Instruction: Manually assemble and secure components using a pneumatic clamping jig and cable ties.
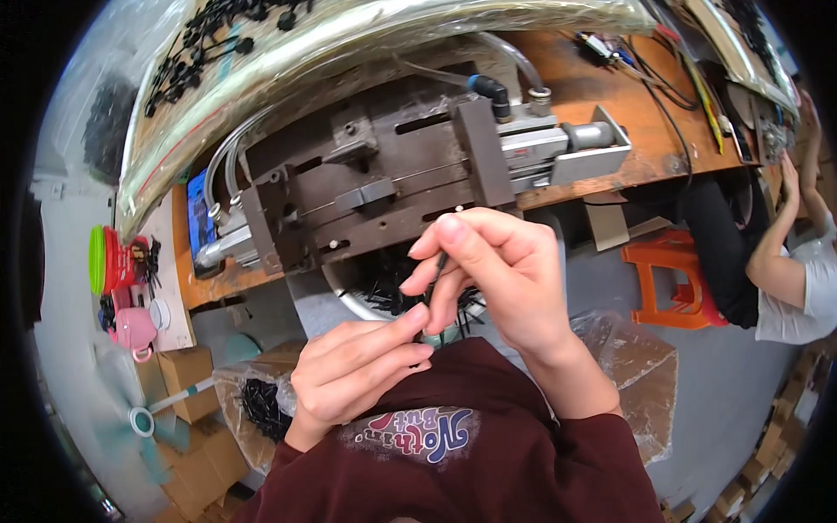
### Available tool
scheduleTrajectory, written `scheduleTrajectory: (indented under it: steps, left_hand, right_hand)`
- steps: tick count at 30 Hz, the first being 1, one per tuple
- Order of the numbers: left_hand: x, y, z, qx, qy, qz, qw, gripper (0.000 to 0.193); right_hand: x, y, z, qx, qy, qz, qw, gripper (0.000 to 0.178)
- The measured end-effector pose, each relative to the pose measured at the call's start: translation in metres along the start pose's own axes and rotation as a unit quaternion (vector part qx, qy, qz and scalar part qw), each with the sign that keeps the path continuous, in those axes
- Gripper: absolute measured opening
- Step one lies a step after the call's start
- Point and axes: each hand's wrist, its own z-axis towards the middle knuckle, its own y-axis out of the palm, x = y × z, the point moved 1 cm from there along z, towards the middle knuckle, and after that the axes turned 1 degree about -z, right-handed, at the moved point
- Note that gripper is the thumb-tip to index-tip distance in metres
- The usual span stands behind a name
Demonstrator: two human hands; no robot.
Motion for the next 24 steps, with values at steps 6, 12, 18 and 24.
scheduleTrajectory:
  steps: [6, 12, 18, 24]
  left_hand:
    - [-0.004, 0.004, -0.002, 0.003, -0.015, -0.009, 1.0, 0.03]
    - [-0.003, 0.005, 0.0, -0.005, -0.012, -0.006, 1.0, 0.03]
    - [-0.004, 0.003, -0.002, -0.011, -0.011, -0.008, 1.0, 0.029]
    - [-0.004, 0.002, -0.003, -0.01, -0.02, -0.019, 1.0, 0.029]
  right_hand:
    - [0.006, -0.002, 0.002, 0.008, -0.008, 0.003, 1.0, 0.032]
    - [0.006, -0.004, 0.002, 0.012, -0.008, -0.005, 1.0, 0.032]
    - [0.01, -0.001, 0.001, 0.009, 0.001, 0.005, 1.0, 0.032]
    - [0.011, 0.002, -0.002, 0.025, 0.001, -0.012, 1.0, 0.03]
